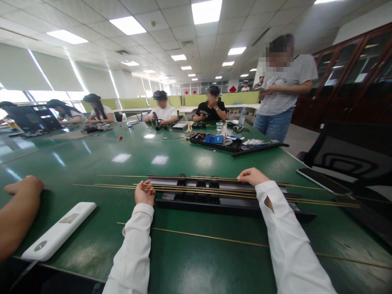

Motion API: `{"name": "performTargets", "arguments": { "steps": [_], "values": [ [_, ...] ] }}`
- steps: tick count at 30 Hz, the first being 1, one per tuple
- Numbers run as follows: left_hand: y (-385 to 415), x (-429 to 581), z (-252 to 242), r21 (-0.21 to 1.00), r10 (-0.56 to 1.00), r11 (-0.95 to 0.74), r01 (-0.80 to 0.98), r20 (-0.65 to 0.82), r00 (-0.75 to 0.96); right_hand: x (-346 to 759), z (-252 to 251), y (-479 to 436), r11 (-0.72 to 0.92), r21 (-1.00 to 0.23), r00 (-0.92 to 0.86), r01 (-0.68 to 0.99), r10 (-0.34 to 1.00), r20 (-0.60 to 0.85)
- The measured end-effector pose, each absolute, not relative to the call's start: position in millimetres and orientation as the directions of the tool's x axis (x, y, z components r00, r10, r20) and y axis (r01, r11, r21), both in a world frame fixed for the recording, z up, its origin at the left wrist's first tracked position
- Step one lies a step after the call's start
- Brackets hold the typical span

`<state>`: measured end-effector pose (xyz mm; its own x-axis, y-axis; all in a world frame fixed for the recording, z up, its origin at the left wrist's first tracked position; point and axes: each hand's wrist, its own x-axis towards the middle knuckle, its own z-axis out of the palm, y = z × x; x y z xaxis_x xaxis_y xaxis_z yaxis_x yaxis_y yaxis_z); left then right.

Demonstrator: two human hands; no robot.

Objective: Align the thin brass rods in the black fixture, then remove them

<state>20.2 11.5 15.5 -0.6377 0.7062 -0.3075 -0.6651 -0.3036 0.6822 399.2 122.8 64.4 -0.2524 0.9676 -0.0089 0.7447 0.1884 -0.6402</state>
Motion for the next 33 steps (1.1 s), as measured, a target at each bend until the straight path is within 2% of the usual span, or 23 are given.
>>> {"name": "performTargets", "arguments": {
  "steps": [14,33],
  "values": [
    [10,22,17,0.69,0.705,-0.307,-0.656,-0.298,-0.644,419,60,126,0.195,-0.677,-0.273,0.709,0.962,-0.009],
    [8,23,19,0.69,0.703,-0.294,-0.662,-0.313,-0.638,452,58,125,0.126,-0.677,-0.181,0.725,0.983,-0.011]
  ]
}}
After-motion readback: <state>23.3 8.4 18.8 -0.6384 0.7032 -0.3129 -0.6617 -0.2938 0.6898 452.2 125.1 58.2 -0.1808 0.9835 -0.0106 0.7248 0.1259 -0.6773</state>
